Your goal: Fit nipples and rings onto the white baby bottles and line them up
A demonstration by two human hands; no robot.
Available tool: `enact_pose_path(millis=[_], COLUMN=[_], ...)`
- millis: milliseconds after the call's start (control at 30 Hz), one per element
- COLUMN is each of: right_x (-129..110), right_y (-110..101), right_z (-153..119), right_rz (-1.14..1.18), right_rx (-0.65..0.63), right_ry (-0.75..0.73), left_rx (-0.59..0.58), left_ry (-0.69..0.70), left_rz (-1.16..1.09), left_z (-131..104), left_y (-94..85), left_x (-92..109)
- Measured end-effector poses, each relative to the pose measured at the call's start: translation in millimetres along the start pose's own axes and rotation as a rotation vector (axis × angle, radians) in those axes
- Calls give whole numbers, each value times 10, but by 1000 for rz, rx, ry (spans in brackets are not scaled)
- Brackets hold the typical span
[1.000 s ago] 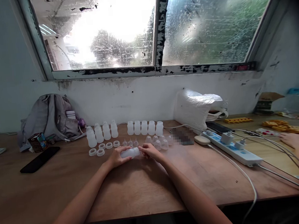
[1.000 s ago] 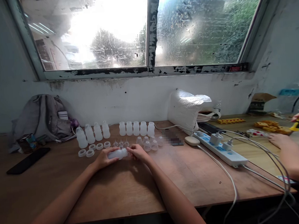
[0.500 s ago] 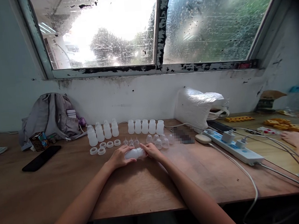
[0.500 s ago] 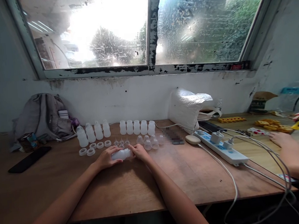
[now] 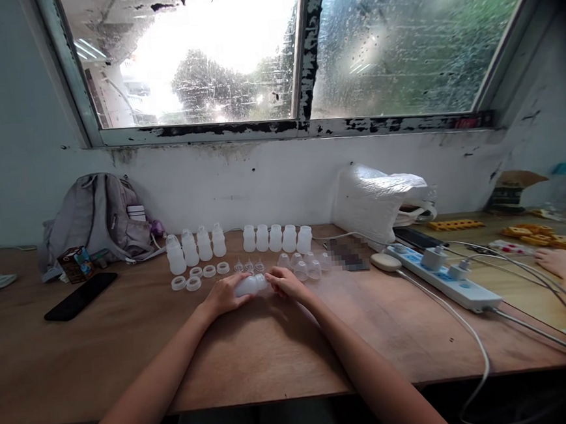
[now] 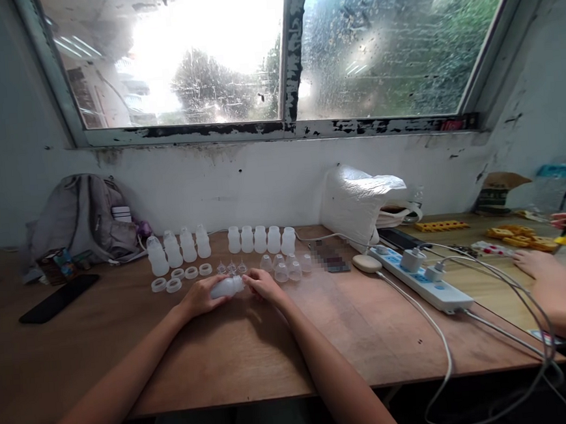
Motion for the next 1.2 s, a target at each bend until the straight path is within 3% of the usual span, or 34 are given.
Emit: enact_pose_path(millis=[167,633,800,900,967,1067,1200], right_x=[26,90,164,79,-53,-253,-388], right_y=[-7,55,7,-67,-72,32,189], right_z=[21,-37,-15,-24,-53,-115,-196], right_rz=[-46,257,237,240,324,511,683], right_rx=[25,1,146,248,234,63,-112], right_ry=[-2,231,274,176,54,-70,-84], left_rx=[-24,17,61,121,114,-29,-192], left_ry=[41,191,153,22,-121,-332,-509], left_rz=[47,146,87,-90,-295,-768,-1291], left_z=[-12,51,32,41,57,56,-20], left_y=[53,18,-4,-26,17,221,415], left_x=[19,141,142,95,28,4,152])
Point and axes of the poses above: each hand's wrist, its own z-axis towards the middle knuckle, its own y-axis out of the palm, x = y × z, the point moved 7 cm from there along z, towards the middle knuckle, and after that the axes turned 5 degrees about y, right-handed, at the moved point
